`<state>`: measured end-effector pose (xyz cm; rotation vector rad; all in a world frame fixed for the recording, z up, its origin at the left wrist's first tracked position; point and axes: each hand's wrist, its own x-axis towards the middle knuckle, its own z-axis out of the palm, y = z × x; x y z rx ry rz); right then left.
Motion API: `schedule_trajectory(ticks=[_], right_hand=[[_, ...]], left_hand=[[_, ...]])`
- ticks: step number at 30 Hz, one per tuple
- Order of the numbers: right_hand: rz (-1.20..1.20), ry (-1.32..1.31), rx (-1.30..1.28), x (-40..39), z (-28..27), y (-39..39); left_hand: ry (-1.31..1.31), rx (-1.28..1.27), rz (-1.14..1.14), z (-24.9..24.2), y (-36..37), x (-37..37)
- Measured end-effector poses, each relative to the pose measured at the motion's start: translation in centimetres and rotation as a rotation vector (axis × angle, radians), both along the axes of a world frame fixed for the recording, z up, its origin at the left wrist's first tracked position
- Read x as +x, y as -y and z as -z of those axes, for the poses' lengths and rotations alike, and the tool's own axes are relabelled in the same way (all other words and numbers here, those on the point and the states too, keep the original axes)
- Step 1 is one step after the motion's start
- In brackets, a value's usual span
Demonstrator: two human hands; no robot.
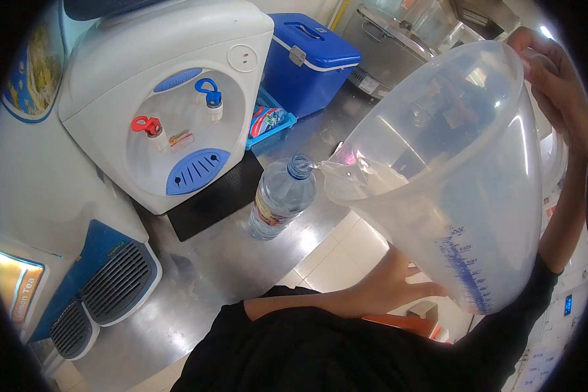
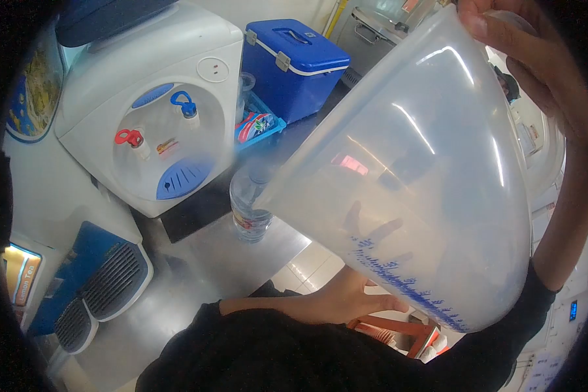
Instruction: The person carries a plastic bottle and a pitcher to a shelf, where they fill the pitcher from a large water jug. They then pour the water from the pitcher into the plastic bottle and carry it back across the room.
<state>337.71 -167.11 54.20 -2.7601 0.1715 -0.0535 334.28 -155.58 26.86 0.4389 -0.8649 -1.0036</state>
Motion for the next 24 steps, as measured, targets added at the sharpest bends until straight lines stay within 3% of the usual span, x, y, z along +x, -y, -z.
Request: schedule_trajectory(ticks=[6, 24], right_hand=[[0.043, 0.018, -0.164, -0.1, 0.0, -0.7], [0.023, -0.002, -0.066, 0.1, 0.1, -0.8]], left_hand=[[0.018, -0.007, -0.006, 0.1, 0.1, -0.1], [0.059, 0.077, 0.056, -0.3, -0.4, 0.3]])
